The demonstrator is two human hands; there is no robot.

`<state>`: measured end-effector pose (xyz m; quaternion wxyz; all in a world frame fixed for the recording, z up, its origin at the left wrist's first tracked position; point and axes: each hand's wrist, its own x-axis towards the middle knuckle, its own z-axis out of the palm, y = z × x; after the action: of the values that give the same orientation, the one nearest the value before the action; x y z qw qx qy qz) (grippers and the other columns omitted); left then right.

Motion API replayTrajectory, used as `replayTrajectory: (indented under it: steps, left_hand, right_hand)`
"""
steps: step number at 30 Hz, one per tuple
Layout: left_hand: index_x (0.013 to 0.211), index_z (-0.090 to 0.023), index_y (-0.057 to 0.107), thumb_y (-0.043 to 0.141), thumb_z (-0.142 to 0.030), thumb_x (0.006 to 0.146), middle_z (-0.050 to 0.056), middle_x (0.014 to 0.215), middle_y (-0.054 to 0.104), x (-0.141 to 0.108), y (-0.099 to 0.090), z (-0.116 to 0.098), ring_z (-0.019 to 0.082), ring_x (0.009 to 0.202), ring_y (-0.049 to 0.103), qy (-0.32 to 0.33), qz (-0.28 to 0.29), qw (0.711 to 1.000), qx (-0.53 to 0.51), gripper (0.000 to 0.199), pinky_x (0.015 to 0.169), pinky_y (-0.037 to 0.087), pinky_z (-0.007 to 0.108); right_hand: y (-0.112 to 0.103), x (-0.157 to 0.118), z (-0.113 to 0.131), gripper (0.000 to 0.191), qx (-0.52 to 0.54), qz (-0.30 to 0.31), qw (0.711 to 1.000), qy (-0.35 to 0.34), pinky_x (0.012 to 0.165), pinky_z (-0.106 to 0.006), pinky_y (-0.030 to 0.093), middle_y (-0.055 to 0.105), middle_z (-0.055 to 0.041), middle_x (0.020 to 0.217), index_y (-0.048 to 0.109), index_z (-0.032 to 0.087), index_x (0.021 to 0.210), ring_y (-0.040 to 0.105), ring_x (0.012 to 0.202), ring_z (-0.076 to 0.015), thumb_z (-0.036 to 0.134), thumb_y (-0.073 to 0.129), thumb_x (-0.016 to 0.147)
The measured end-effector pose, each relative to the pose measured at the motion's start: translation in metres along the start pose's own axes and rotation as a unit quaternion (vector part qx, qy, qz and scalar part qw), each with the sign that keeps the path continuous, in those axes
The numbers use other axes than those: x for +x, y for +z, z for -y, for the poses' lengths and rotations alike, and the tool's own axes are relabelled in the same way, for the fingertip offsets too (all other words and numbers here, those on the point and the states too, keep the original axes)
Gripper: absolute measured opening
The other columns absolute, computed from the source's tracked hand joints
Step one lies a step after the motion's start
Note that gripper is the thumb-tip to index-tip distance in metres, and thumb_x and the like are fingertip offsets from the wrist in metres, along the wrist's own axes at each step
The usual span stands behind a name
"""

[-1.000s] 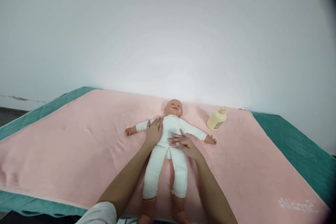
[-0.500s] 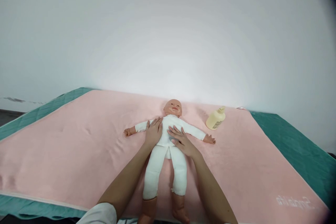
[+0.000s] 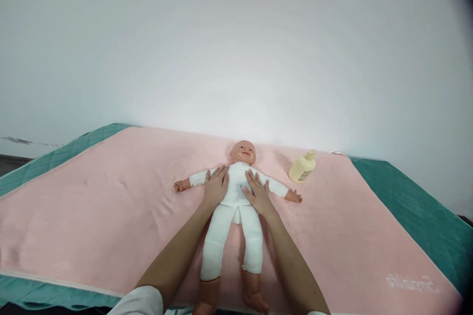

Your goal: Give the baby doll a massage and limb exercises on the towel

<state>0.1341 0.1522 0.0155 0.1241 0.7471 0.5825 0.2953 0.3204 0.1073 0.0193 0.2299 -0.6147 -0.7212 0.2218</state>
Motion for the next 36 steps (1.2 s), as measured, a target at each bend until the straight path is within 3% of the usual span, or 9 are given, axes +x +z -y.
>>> replayTrajectory:
  steps: [5,12,14,17,19,21,25,30,36]
  left_hand:
    - [0.138,-0.022,0.050,0.028,-0.027,0.098,0.006,0.146,0.050,0.000,-0.001,-0.001,0.022,0.139,0.041,-0.002,0.000,1.000,-0.009,0.046,0.120,0.013,0.054]
    - [0.135,-0.022,0.054,0.033,-0.028,0.097,0.008,0.144,0.052,0.001,0.000,0.005,0.026,0.138,0.043,0.006,-0.014,0.999,-0.046,0.044,0.119,0.012,0.059]
    - [0.134,-0.022,0.056,0.037,-0.030,0.096,0.008,0.145,0.050,0.002,-0.005,0.009,0.026,0.139,0.041,0.036,-0.030,0.995,-0.090,0.043,0.119,0.016,0.059]
    - [0.131,-0.022,0.058,0.044,-0.035,0.095,0.007,0.146,0.050,0.001,-0.018,0.011,0.023,0.139,0.042,0.136,-0.038,0.971,-0.191,0.042,0.119,0.024,0.051]
    - [0.124,-0.023,0.064,0.049,-0.040,0.093,0.007,0.137,0.058,-0.002,-0.027,0.008,0.022,0.133,0.050,0.194,0.010,0.950,-0.244,0.039,0.119,0.027,0.048]
    - [0.112,-0.024,0.072,0.053,-0.042,0.091,0.006,0.122,0.068,-0.007,-0.034,0.001,0.023,0.124,0.058,0.219,0.099,0.934,-0.265,0.034,0.120,0.025,0.048]
    - [0.100,-0.028,0.076,0.049,-0.042,0.093,0.004,0.110,0.074,-0.014,-0.040,-0.013,0.022,0.127,0.055,0.218,0.226,0.919,-0.240,0.032,0.124,0.009,0.045]
    - [0.115,-0.032,0.071,0.042,-0.038,0.097,0.000,0.126,0.066,-0.015,-0.041,-0.017,0.020,0.140,0.039,0.228,0.253,0.923,-0.180,0.034,0.123,0.002,0.049]
    - [0.138,-0.037,0.051,0.042,-0.043,0.098,-0.001,0.149,0.045,-0.013,-0.034,-0.014,0.019,0.147,0.025,0.233,0.223,0.941,-0.103,0.041,0.121,0.000,0.051]
  right_hand:
    - [0.000,-0.002,-0.005,0.062,-0.033,-0.033,0.997,0.060,0.115,-0.067,-0.006,0.019,-0.0010,0.161,0.021,0.028,0.153,0.008,0.151,-0.0292,0.055,0.026,0.099]
    - [-0.001,-0.004,-0.013,0.051,-0.096,-0.074,0.989,0.081,0.115,-0.068,-0.002,0.029,-0.0004,0.158,0.033,0.027,0.150,0.013,0.151,-0.0287,0.040,0.020,0.102]
    - [0.000,-0.004,-0.014,0.051,-0.109,-0.080,0.987,0.082,0.116,-0.067,-0.001,0.031,-0.0013,0.157,0.035,0.027,0.149,0.014,0.151,-0.0280,0.038,0.019,0.102]
    - [0.002,-0.004,-0.016,0.051,-0.110,-0.084,0.987,0.079,0.116,-0.066,0.000,0.033,-0.0021,0.157,0.035,0.027,0.149,0.015,0.150,-0.0274,0.037,0.019,0.102]
    - [0.003,-0.004,-0.017,0.051,-0.107,-0.088,0.987,0.077,0.116,-0.066,-0.001,0.033,-0.0020,0.157,0.035,0.026,0.149,0.015,0.150,-0.0276,0.037,0.020,0.102]
    - [0.003,-0.004,-0.017,0.050,-0.105,-0.090,0.988,0.074,0.116,-0.066,-0.002,0.033,-0.0022,0.156,0.036,0.026,0.149,0.016,0.150,-0.0281,0.036,0.021,0.102]
    - [0.003,-0.004,-0.018,0.051,-0.098,-0.086,0.989,0.069,0.116,-0.066,-0.003,0.034,-0.0030,0.156,0.036,0.025,0.149,0.017,0.150,-0.0293,0.036,0.022,0.101]
    - [0.002,-0.004,-0.018,0.051,-0.091,-0.088,0.990,0.069,0.116,-0.067,-0.002,0.035,-0.0028,0.156,0.036,0.025,0.149,0.017,0.150,-0.0296,0.036,0.023,0.101]
    - [0.002,-0.005,-0.016,0.051,-0.083,-0.090,0.990,0.070,0.116,-0.066,-0.003,0.035,-0.0031,0.156,0.037,0.025,0.148,0.017,0.150,-0.0284,0.035,0.022,0.101]
